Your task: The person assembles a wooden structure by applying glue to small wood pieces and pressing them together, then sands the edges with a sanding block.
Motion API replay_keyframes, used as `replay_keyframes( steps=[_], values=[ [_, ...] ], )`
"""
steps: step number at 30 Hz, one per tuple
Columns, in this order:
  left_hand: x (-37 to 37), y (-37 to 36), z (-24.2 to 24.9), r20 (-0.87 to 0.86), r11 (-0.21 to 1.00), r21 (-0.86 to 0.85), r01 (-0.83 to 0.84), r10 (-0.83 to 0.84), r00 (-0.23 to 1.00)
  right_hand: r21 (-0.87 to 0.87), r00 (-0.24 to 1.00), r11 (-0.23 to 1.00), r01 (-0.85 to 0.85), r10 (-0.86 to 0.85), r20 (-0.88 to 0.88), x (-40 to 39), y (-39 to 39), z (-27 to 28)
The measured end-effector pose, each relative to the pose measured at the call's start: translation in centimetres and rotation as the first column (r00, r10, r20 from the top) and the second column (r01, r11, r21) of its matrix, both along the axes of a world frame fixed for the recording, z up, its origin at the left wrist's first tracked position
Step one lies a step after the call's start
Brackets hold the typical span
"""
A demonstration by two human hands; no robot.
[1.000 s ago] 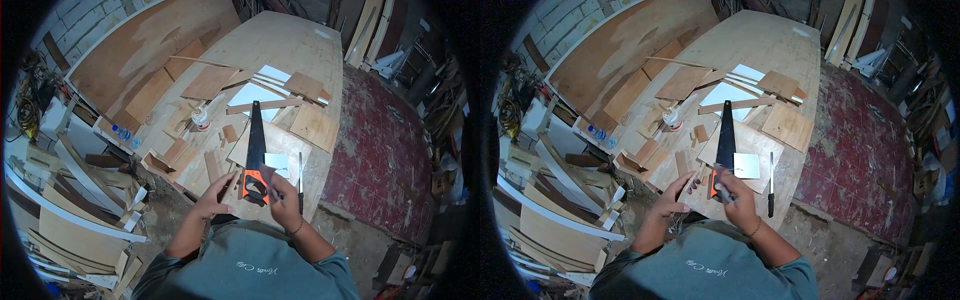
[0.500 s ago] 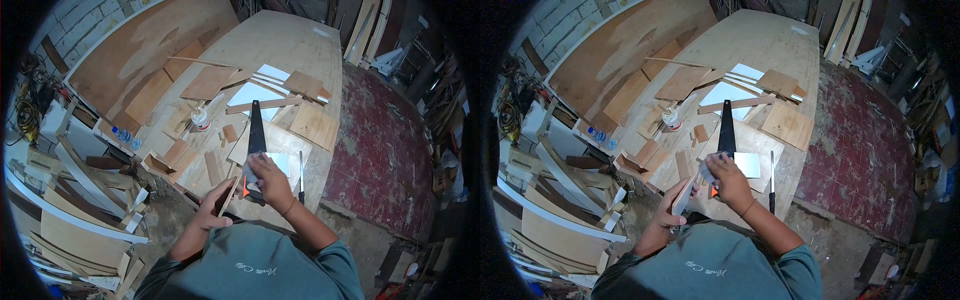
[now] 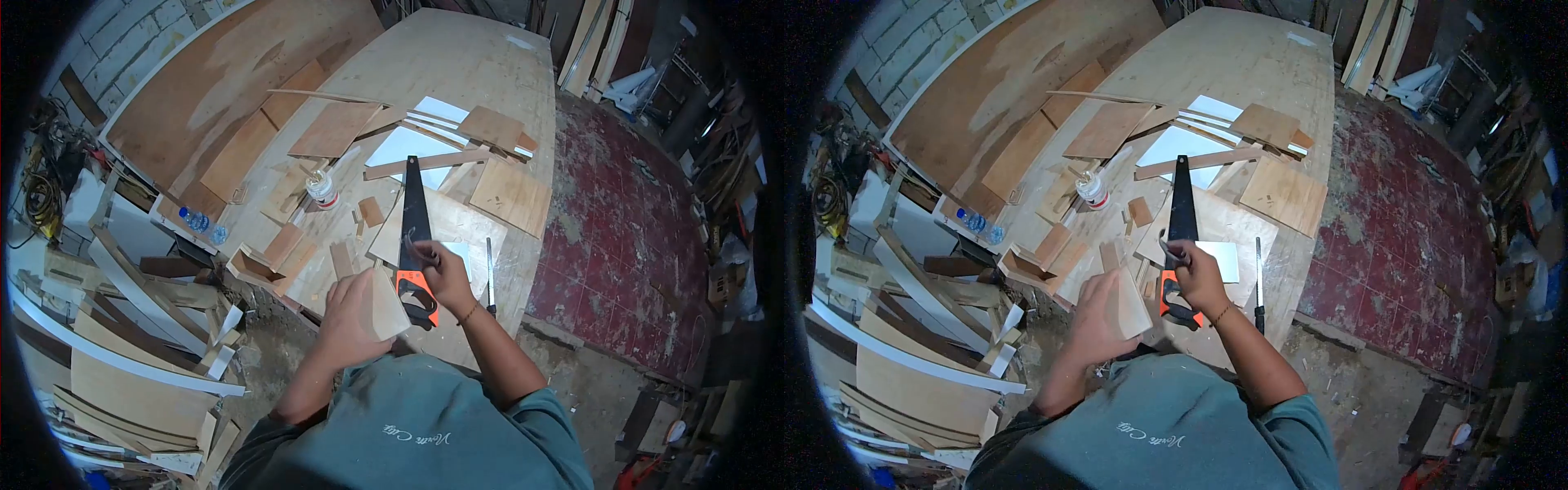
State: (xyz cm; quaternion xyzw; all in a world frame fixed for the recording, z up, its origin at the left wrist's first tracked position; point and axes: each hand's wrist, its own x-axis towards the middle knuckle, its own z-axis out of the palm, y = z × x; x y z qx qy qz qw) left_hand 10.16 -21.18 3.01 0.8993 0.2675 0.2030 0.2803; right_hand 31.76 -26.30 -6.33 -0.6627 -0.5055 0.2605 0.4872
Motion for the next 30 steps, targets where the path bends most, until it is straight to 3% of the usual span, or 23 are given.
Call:
replay_keyframes(
  steps=[1, 2, 3, 4, 5, 6, 7, 8, 9, 10, 11, 13, 17, 23, 28, 30],
  values=[
    [0.4, -0.1, 0.0, -0.065, 0.996, 0.081, -0.038, 0.043, 0.997, 0.086, 0.945, 0.996, -0.016, 0.043, -0.325, 0.5, 0.8, -1.2],
    [0.7, -0.2, 0.1, -0.066, 0.996, 0.077, -0.043, 0.048, 0.997, 0.171, 0.784, 0.985, -0.001, 0.107, -0.611, 1.0, 1.7, -2.3],
    [0.9, -0.2, 0.1, -0.058, 0.991, 0.108, -0.079, 0.086, 0.995, 0.188, 0.513, 0.982, -0.033, 0.178, -0.839, 1.6, 2.4, -3.5],
    [0.9, -0.4, 0.0, -0.050, 0.984, 0.138, -0.114, 0.122, 0.991, 0.183, 0.512, 0.982, -0.038, 0.176, -0.841, 1.6, 2.4, -4.3],
    [0.8, -0.4, -0.1, -0.049, 0.984, 0.135, -0.120, 0.128, 0.991, -0.063, 0.601, 0.985, 0.161, -0.149, -0.786, 1.6, 2.4, -4.9],
    [0.6, -0.3, -0.4, -0.036, 0.980, 0.153, -0.128, 0.135, 0.990, -0.272, 0.616, 0.887, 0.374, -0.457, -0.642, 1.7, 2.6, -5.7],
    [0.5, -0.2, -0.6, -0.023, 0.975, 0.172, -0.138, 0.144, 0.989, -0.151, 0.580, 0.919, 0.365, -0.351, -0.735, 1.7, 2.6, -8.7],
    [0.3, 0.0, -1.1, -0.022, 0.975, 0.170, -0.147, 0.152, 0.988, -0.203, 0.606, 0.958, 0.204, -0.286, -0.742, 0.3, 0.7, -3.9],
    [0.0, 0.2, -1.6, -0.025, 0.977, 0.160, -0.143, 0.148, 0.989, -0.115, 0.574, 0.993, -0.008, -0.090, -0.814, -0.9, -0.2, -3.8],
    [-0.2, 0.2, -2.1, -0.028, 0.979, 0.149, -0.136, 0.142, 0.989, -0.009, 0.496, 0.978, -0.210, 0.098, -0.863, -1.9, -0.9, -3.8],
    [-0.1, 0.2, -2.4, -0.033, 0.981, 0.140, -0.137, 0.143, 0.989, -0.018, 0.492, 0.977, -0.211, 0.091, -0.866, -3.0, -1.7, -2.2],
    [0.3, 0.0, -2.6, -0.022, 0.996, 0.040, -0.081, 0.082, 0.996, 0.242, 0.288, 0.851, -0.466, 0.405, -0.868, -4.8, -3.1, 1.4],
    [0.8, -0.4, -1.3, -0.025, 0.999, 0.040, -0.037, 0.038, 0.999, 0.278, 0.267, 0.853, -0.441, 0.420, -0.867, -4.2, -3.2, 1.5],
    [0.3, -0.5, -1.1, -0.043, 0.991, 0.036, 0.127, -0.126, 0.991, 0.206, 0.253, 0.918, -0.338, 0.299, -0.920, -3.9, -3.2, 1.6],
    [0.1, -0.5, -0.6, -0.037, 0.984, 0.060, 0.170, -0.168, 0.985, 0.193, 0.293, 0.964, -0.185, 0.242, -0.925, -4.4, -3.4, 3.4],
    [-0.1, -0.4, -1.1, -0.032, 0.977, 0.069, 0.204, -0.202, 0.979, 0.176, 0.331, 0.963, -0.203, 0.236, -0.913, -3.9, -3.7, 3.2]
  ],
)
